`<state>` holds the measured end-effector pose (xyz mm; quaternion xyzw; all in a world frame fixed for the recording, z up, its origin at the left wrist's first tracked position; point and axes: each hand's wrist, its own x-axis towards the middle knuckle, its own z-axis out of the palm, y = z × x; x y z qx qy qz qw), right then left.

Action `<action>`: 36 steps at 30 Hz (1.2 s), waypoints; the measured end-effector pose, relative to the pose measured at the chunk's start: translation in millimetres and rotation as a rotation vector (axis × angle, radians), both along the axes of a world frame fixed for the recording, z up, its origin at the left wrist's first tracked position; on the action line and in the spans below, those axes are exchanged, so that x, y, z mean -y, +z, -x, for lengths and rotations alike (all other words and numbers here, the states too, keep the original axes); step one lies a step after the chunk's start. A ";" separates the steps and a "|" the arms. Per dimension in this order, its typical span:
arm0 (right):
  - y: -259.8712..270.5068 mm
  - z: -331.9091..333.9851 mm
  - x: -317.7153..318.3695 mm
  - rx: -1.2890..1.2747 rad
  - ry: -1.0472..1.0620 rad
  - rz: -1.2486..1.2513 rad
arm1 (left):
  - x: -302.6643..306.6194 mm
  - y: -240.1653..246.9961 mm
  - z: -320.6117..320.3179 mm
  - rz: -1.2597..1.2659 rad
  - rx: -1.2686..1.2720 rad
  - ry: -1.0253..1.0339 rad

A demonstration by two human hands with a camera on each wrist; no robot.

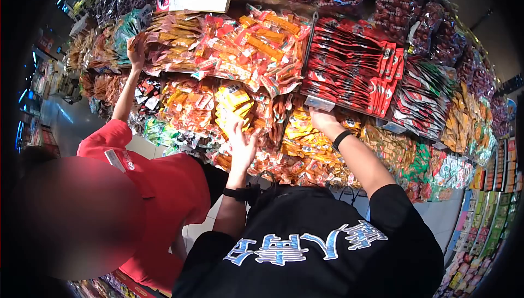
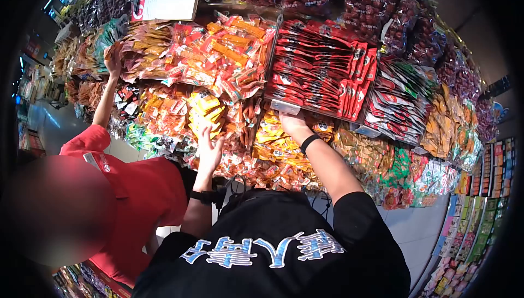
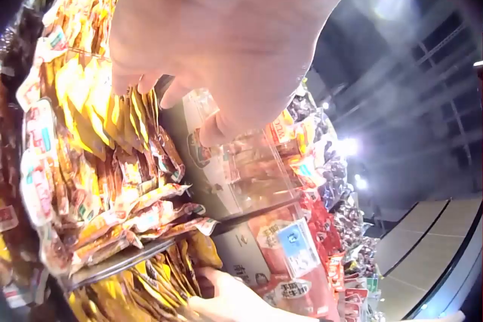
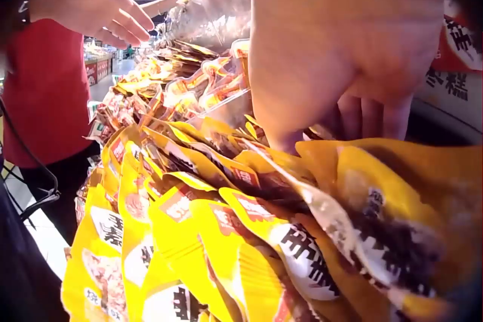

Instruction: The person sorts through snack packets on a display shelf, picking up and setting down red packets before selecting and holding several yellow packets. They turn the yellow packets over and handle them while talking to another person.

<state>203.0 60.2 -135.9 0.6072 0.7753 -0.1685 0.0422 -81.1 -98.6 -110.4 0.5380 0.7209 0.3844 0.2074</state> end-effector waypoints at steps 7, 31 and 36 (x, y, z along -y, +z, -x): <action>-11.9 -3.3 0.6 -0.133 -0.100 -0.130 | 15.2 18.5 -23.8 0.187 0.192 -0.408; 55.6 -50.9 108.2 -0.352 0.268 -0.446 | -71.1 0.3 -121.2 0.654 1.571 -0.310; 69.3 -63.3 119.8 -0.473 0.207 -0.365 | -79.5 -14.9 -122.9 0.633 1.628 -0.287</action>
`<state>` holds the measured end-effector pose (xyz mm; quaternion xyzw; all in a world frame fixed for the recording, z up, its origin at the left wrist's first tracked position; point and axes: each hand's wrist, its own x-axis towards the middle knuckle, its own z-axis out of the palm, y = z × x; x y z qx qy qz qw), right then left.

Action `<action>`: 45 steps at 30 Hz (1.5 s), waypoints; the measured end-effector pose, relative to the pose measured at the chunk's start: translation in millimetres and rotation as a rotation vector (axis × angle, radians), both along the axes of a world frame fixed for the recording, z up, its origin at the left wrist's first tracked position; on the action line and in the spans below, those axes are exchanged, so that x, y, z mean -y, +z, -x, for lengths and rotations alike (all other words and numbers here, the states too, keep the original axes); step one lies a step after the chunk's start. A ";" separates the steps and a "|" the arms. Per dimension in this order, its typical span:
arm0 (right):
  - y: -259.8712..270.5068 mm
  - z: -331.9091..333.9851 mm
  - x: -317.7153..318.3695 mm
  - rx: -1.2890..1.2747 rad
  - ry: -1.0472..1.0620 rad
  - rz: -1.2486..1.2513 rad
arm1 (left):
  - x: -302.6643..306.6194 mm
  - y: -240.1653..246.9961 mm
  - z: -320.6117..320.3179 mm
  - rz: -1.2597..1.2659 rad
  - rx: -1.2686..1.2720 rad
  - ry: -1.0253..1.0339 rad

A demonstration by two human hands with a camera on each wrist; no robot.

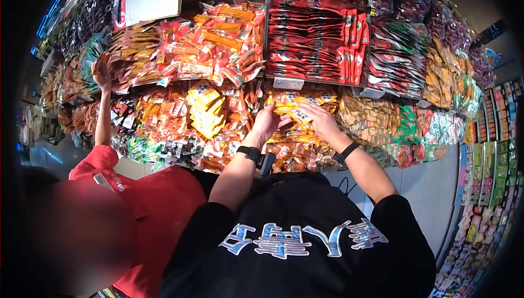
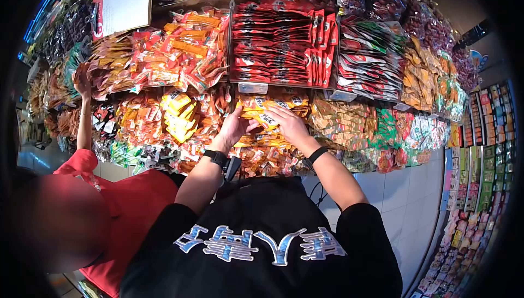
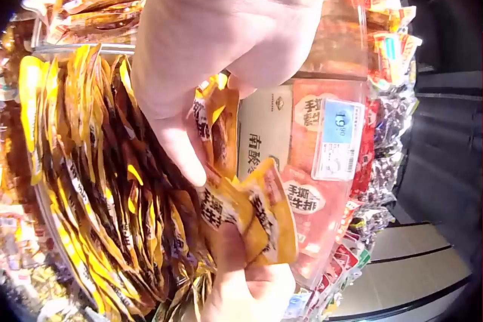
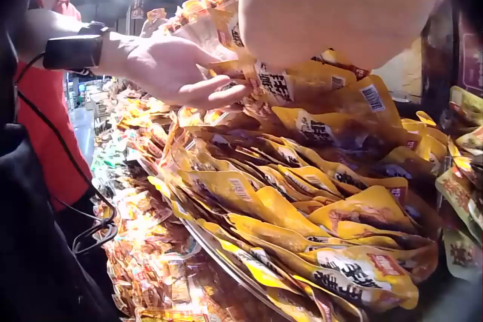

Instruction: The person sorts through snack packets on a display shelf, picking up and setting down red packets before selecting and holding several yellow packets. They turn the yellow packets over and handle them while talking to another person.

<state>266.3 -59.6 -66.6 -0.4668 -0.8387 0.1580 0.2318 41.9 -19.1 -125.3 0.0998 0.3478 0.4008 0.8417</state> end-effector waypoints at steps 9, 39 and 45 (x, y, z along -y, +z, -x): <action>29.8 -22.0 12.7 -0.123 -0.117 -0.131 | -3.4 -1.7 1.0 0.007 -0.009 0.051; 101.3 1.4 43.4 -1.601 -0.273 0.616 | 51.8 64.1 14.6 -0.115 -0.205 -0.474; 114.5 10.6 53.6 -1.337 -0.129 0.486 | 92.9 159.0 -29.0 -0.168 0.092 -0.207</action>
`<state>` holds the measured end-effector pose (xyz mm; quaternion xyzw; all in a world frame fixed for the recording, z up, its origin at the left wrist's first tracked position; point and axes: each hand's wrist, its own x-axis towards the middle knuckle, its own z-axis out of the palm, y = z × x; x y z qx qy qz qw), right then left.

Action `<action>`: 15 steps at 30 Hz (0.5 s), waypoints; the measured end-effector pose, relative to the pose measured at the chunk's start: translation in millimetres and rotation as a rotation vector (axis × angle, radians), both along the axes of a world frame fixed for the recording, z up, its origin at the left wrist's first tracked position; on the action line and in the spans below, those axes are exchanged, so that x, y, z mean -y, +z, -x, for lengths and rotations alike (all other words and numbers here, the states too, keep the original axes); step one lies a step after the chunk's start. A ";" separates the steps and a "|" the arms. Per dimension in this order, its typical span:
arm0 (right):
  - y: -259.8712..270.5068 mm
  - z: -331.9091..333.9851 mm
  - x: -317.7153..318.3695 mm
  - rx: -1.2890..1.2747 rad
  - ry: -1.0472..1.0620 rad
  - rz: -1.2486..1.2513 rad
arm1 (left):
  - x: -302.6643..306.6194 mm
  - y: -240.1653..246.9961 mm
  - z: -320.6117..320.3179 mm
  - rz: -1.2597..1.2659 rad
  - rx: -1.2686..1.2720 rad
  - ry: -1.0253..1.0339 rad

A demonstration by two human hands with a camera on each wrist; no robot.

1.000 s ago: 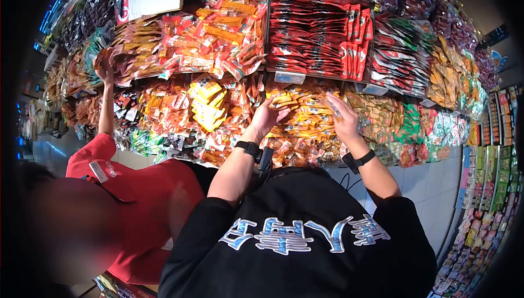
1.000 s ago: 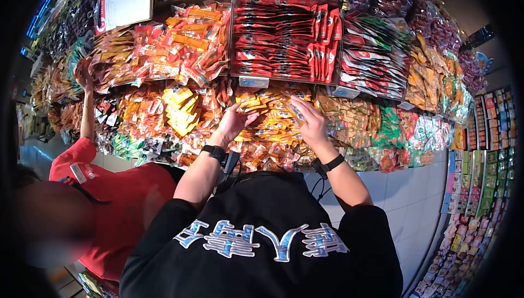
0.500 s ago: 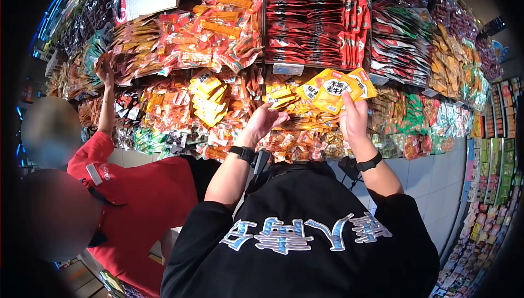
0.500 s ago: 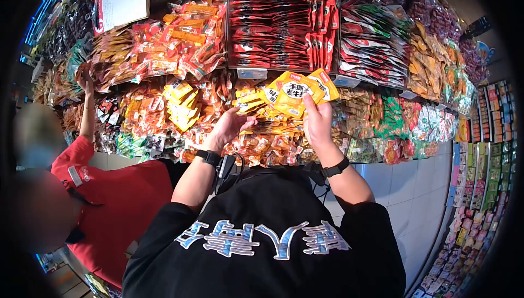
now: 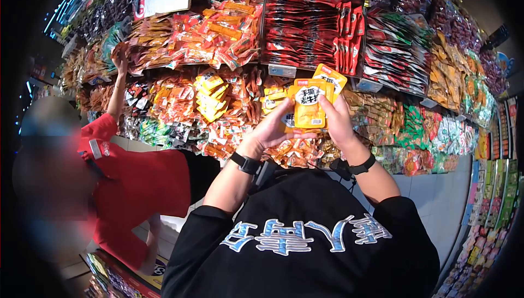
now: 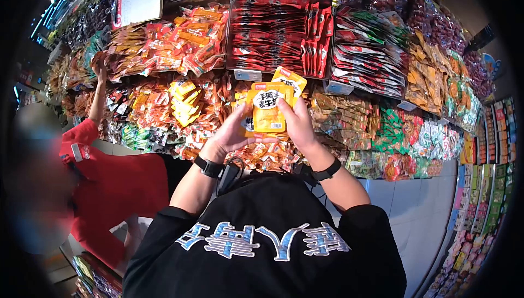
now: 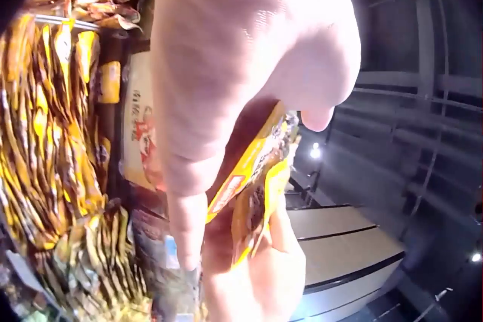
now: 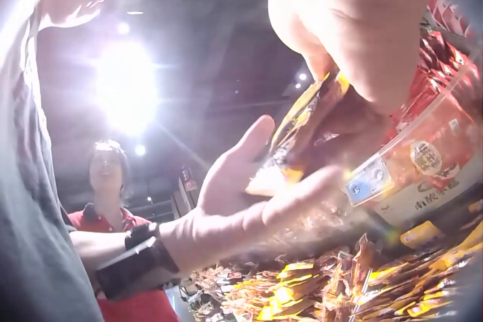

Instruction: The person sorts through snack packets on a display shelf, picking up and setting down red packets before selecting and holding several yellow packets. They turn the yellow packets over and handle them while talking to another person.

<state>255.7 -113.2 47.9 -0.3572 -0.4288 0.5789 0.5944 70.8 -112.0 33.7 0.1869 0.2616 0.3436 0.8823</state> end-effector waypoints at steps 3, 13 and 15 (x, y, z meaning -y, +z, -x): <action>-2.6 -16.4 5.2 0.130 0.056 -0.028 | 16.2 9.1 -20.0 -0.134 0.094 0.004; 6.0 -75.1 29.6 0.092 0.244 -0.012 | 65.1 17.4 -83.6 -0.315 -0.267 0.282; 11.4 -82.1 34.9 0.052 0.208 -0.027 | 72.1 21.7 -91.0 -0.248 -0.259 0.281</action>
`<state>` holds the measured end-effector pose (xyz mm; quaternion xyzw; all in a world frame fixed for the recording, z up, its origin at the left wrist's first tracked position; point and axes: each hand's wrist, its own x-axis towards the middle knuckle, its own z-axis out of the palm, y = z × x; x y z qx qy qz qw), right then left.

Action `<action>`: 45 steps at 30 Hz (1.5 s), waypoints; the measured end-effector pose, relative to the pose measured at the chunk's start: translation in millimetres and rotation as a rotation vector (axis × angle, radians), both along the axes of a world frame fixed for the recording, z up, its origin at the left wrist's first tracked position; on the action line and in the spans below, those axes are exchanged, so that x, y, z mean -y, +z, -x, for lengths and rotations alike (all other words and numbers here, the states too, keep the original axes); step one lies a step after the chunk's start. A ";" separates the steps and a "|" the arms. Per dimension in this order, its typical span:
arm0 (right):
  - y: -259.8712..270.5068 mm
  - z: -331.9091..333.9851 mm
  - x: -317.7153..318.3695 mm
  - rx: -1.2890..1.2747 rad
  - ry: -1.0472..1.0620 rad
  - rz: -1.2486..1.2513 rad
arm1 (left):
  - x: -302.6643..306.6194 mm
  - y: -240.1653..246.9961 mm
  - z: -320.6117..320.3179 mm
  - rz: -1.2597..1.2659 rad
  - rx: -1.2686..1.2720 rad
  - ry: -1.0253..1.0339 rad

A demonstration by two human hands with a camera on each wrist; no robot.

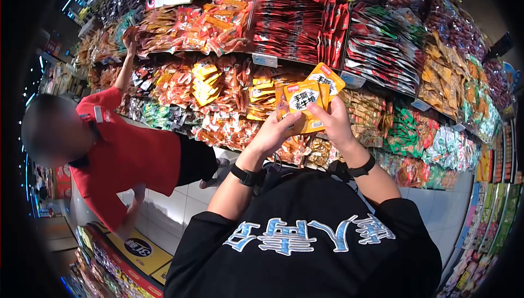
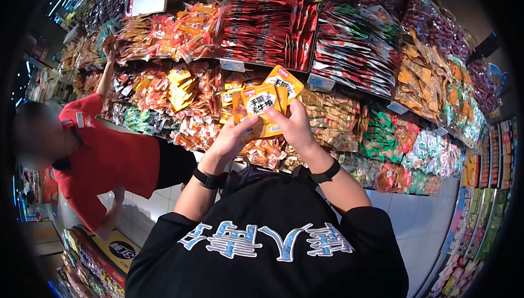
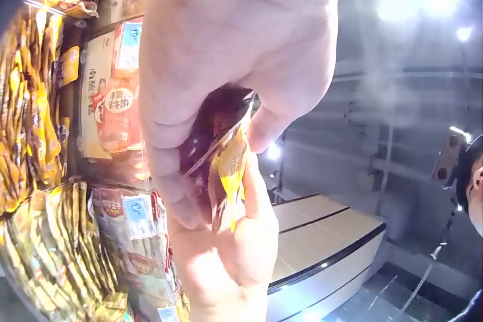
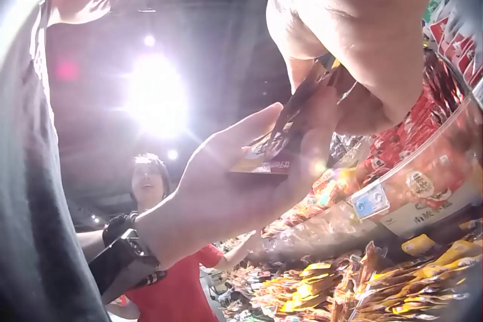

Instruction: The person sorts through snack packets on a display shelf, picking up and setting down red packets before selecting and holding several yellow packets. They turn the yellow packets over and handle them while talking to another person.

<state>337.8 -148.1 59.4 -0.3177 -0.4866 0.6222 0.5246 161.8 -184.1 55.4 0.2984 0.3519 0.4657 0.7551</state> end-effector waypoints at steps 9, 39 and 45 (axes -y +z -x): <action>16.8 -50.3 6.1 -0.115 -0.118 0.123 | 17.1 -3.0 -20.5 -0.248 -0.178 -0.009; -9.6 64.1 0.1 -0.007 -0.011 -0.043 | -10.3 -0.1 46.0 0.178 0.223 0.085; -28.1 119.8 -4.0 0.845 -0.245 -0.520 | -19.9 -18.6 104.3 0.002 0.040 0.072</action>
